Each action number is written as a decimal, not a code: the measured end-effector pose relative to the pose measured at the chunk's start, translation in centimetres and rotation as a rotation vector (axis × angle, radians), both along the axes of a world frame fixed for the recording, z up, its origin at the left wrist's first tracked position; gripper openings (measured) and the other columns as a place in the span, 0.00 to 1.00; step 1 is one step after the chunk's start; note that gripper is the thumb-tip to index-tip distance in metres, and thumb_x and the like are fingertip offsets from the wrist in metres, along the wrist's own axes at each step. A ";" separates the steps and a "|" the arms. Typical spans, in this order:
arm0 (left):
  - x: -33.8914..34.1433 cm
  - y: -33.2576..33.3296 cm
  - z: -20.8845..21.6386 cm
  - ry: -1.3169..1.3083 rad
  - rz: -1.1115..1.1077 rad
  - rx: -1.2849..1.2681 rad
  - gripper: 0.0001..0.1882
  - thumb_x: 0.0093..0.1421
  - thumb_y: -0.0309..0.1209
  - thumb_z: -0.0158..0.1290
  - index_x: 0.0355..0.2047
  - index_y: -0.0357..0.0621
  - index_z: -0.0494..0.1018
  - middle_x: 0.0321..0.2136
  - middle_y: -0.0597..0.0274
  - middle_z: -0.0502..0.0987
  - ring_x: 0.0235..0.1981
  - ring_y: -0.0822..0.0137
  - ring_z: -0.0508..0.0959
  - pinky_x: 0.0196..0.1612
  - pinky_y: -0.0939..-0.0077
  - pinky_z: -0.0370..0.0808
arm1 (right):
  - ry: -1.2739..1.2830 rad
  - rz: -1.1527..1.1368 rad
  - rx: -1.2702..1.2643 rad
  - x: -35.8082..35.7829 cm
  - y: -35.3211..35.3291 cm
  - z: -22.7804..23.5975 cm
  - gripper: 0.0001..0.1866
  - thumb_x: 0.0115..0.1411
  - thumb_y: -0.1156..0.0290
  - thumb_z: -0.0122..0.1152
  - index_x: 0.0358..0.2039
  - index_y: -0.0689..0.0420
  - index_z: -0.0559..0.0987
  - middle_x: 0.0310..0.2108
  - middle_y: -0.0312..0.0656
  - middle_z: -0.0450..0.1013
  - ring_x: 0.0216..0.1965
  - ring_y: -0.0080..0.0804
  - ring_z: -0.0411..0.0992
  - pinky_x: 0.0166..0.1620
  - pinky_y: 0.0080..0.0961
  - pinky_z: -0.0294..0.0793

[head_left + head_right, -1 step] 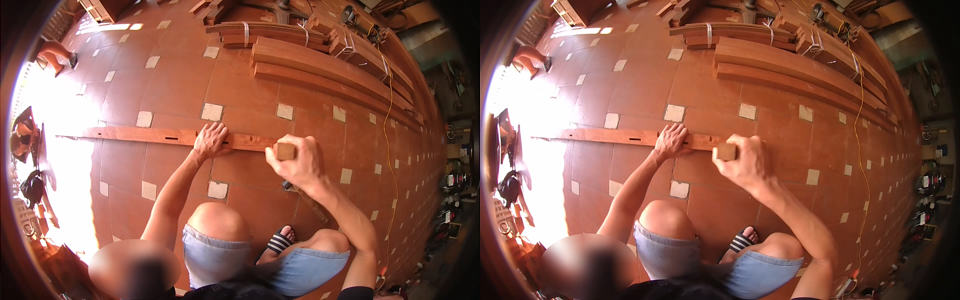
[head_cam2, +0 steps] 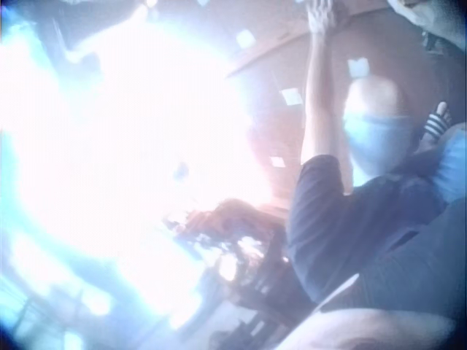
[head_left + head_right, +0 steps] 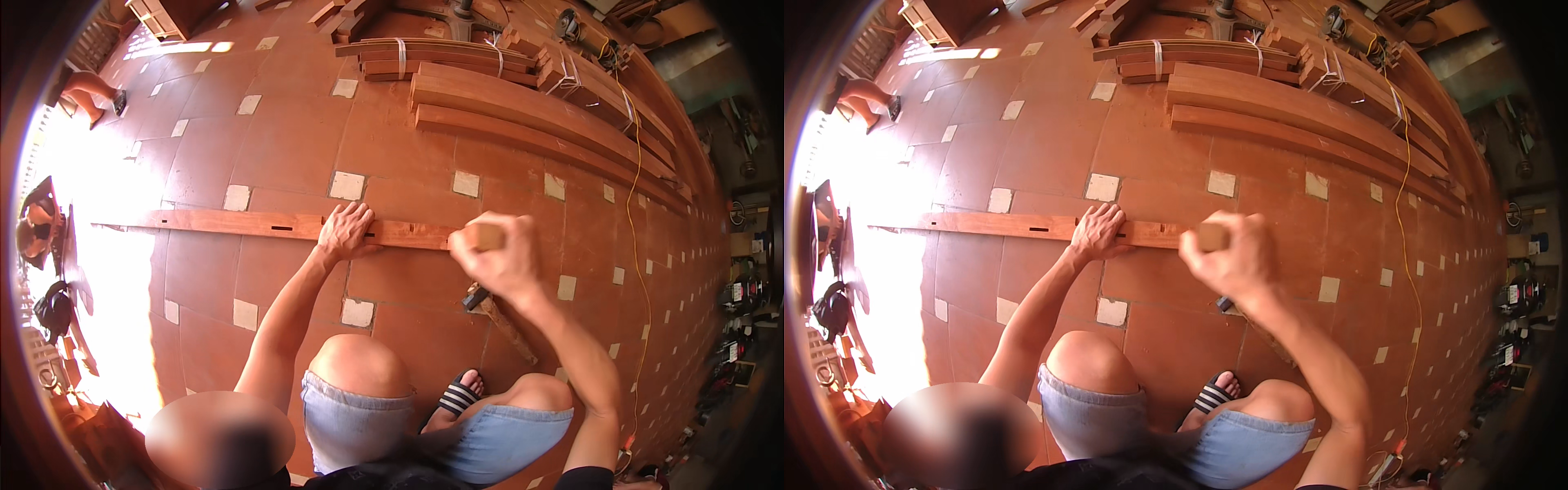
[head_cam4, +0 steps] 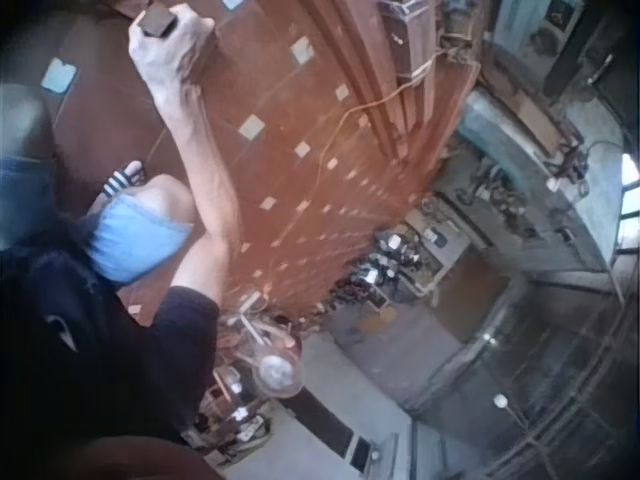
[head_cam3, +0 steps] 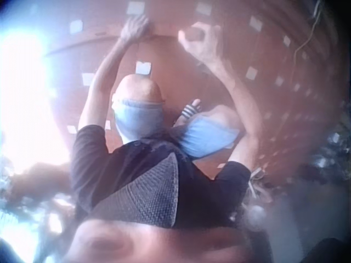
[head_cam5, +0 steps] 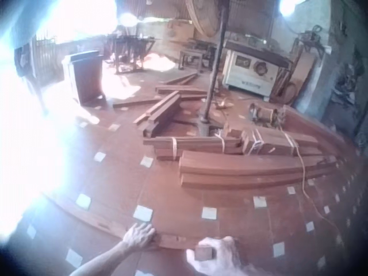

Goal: The person assembles wooden pieces on the floor using a hammer to fit them together. They then walk to a table saw and adjust the blade with a wrench.

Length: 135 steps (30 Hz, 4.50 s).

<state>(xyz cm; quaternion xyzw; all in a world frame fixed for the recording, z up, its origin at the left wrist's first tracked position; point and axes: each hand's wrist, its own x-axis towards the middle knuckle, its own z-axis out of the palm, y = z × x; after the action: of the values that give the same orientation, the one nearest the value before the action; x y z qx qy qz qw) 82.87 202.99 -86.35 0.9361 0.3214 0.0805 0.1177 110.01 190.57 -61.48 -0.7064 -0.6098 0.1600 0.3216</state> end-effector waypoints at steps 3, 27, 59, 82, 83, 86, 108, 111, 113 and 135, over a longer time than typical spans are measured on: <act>0.6 0.3 1.1 0.004 -0.009 -0.034 0.33 0.46 0.55 0.70 0.40 0.44 0.70 0.42 0.59 0.73 0.49 0.57 0.75 0.49 0.59 0.70 | 0.417 -0.204 -0.363 9.2 -3.5 1.1 0.15 0.61 0.61 0.68 0.39 0.61 0.87 0.22 0.43 0.81 0.19 0.23 0.77 0.24 0.21 0.77; -0.1 1.1 1.3 0.071 -0.049 -0.113 0.38 0.49 0.52 0.69 0.55 0.47 0.71 0.50 0.58 0.74 0.55 0.55 0.73 0.55 0.56 0.68 | 1.105 -0.685 -0.341 23.0 -10.8 -12.0 0.27 0.60 0.47 0.73 0.51 0.51 0.80 0.29 0.43 0.81 0.25 0.24 0.77 0.26 0.17 0.77; -14.5 8.1 2.7 0.230 -0.002 0.058 0.30 0.44 0.37 0.74 0.47 0.43 0.76 0.45 0.55 0.78 0.51 0.50 0.75 0.55 0.52 0.67 | 1.373 -1.339 -0.103 20.0 -16.7 -23.9 0.20 0.65 0.44 0.61 0.43 0.46 0.76 0.31 0.33 0.72 0.29 0.24 0.71 0.30 0.23 0.80; 23.3 4.0 7.6 0.025 -0.627 -0.295 0.23 0.59 0.43 0.66 0.49 0.45 0.80 0.52 0.53 0.77 0.57 0.47 0.76 0.57 0.54 0.76 | 0.917 -1.129 -0.382 25.7 -17.2 -17.3 0.27 0.58 0.43 0.71 0.43 0.55 0.82 0.28 0.35 0.77 0.25 0.24 0.73 0.20 0.25 0.63; 23.6 2.9 9.5 0.096 -0.618 -0.414 0.23 0.60 0.46 0.65 0.49 0.46 0.80 0.51 0.53 0.78 0.56 0.47 0.77 0.57 0.54 0.76 | 0.964 -1.148 -0.427 25.5 -17.9 -16.7 0.26 0.58 0.44 0.71 0.43 0.54 0.82 0.28 0.34 0.76 0.25 0.23 0.72 0.20 0.25 0.62; 23.5 -1.0 15.3 0.165 -0.571 -0.538 0.24 0.62 0.49 0.64 0.52 0.46 0.80 0.52 0.53 0.79 0.52 0.49 0.80 0.54 0.55 0.78 | 1.202 -1.227 -0.298 23.6 -16.8 -11.3 0.25 0.58 0.45 0.72 0.43 0.51 0.81 0.28 0.32 0.75 0.25 0.22 0.70 0.19 0.25 0.61; 25.9 -16.4 68.5 0.830 0.274 -0.932 0.24 0.59 0.55 0.61 0.36 0.45 0.85 0.22 0.64 0.83 0.20 0.68 0.82 0.22 0.68 0.81 | 1.298 -0.912 -0.448 19.4 -39.9 43.2 0.18 0.68 0.56 0.65 0.30 0.58 0.79 0.24 0.37 0.78 0.19 0.21 0.73 0.20 0.20 0.72; 26.4 -16.6 71.2 0.789 0.532 -0.877 0.23 0.62 0.53 0.58 0.35 0.44 0.85 0.23 0.62 0.84 0.21 0.68 0.83 0.23 0.68 0.81 | 1.191 -0.933 -0.465 26.1 -42.5 45.1 0.19 0.69 0.55 0.63 0.26 0.54 0.76 0.21 0.36 0.76 0.18 0.20 0.72 0.20 0.20 0.71; 25.6 -16.1 70.0 0.817 0.594 -0.836 0.23 0.61 0.52 0.59 0.35 0.42 0.84 0.23 0.62 0.84 0.21 0.67 0.84 0.23 0.67 0.82 | 1.167 -0.940 -0.308 31.5 -42.1 47.3 0.20 0.70 0.54 0.62 0.25 0.55 0.75 0.20 0.35 0.75 0.17 0.20 0.72 0.20 0.20 0.70; 68.6 -10.7 71.3 0.293 0.643 -0.948 0.29 0.59 0.53 0.55 0.26 0.34 0.80 0.16 0.50 0.78 0.19 0.56 0.83 0.24 0.60 0.81 | 1.199 -1.076 -0.355 85.6 -33.8 46.7 0.14 0.69 0.56 0.62 0.34 0.55 0.77 0.23 0.36 0.75 0.18 0.25 0.73 0.20 0.24 0.72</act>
<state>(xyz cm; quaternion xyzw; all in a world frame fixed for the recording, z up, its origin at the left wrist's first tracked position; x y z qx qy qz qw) 151.51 192.28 -15.03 0.6384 0.6027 -0.1705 0.4474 195.59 156.74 -14.80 -0.7371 0.1215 0.4281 0.5086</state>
